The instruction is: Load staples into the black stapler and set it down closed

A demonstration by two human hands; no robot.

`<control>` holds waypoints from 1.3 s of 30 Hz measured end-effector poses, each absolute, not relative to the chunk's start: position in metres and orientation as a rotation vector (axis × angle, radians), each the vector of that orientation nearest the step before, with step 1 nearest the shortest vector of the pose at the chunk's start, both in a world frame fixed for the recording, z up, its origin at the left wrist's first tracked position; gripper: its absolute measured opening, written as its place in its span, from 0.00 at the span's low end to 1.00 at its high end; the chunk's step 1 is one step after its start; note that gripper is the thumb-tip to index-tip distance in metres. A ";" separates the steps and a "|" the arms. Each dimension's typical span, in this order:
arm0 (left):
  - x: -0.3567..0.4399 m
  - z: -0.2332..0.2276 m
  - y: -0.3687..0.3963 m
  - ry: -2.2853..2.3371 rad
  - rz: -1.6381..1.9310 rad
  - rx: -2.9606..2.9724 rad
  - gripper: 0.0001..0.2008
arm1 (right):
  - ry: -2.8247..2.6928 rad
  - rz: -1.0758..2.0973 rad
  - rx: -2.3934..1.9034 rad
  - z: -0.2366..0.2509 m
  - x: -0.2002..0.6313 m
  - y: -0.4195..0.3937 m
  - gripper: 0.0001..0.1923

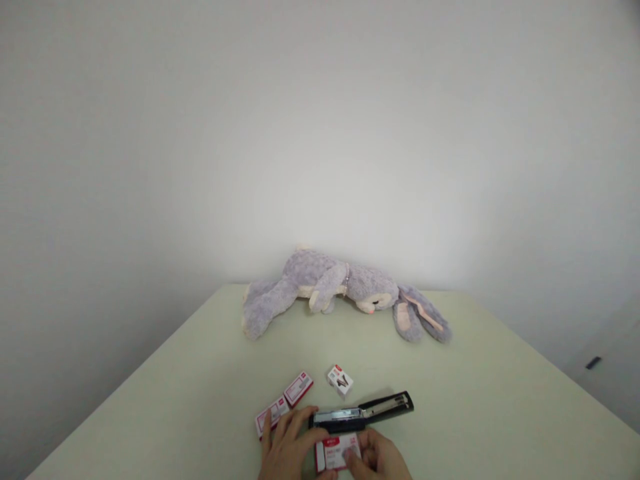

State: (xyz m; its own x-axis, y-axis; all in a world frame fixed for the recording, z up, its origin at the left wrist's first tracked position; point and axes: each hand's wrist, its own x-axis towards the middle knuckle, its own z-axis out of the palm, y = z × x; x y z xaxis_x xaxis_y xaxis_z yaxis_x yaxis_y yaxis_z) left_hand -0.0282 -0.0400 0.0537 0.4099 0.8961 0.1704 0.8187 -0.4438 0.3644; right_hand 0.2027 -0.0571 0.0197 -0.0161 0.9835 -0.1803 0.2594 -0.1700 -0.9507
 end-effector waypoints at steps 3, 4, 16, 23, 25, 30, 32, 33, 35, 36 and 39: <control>-0.028 0.058 -0.041 1.545 0.448 2.384 0.22 | -1.377 1.183 -1.533 0.028 0.205 -0.058 0.22; -0.029 0.058 -0.041 1.530 0.447 2.387 0.22 | -1.384 1.175 -1.548 0.030 0.208 -0.059 0.21; -0.038 0.034 -0.042 1.454 0.644 2.687 0.27 | -1.592 0.828 -1.715 0.061 0.214 -0.065 0.10; -0.042 0.043 -0.039 1.366 0.656 2.736 0.25 | -1.690 0.852 -1.756 0.069 0.208 -0.064 0.10; -0.041 0.046 -0.039 1.340 0.645 2.704 0.24 | -1.701 0.831 -1.698 0.072 0.203 -0.063 0.14; -0.036 0.050 -0.036 1.312 0.619 2.667 0.25 | -1.585 0.985 -1.511 0.072 0.180 -0.053 0.22; -0.035 0.050 -0.035 1.314 0.653 2.674 0.27 | -1.407 1.151 -1.412 0.065 0.170 -0.049 0.24; -0.035 0.049 -0.035 1.315 0.669 2.677 0.27 | -1.326 1.213 -1.371 0.062 0.165 -0.046 0.26; -0.034 0.047 -0.035 1.321 0.680 2.679 0.28 | -1.268 1.257 -1.324 0.058 0.157 -0.043 0.26; -0.034 0.046 -0.035 1.323 0.673 2.672 0.29 | -1.294 1.233 -1.319 0.058 0.153 -0.042 0.25; -0.034 0.042 -0.035 1.324 0.651 2.609 0.34 | -1.463 1.054 -1.375 0.069 0.146 -0.041 0.18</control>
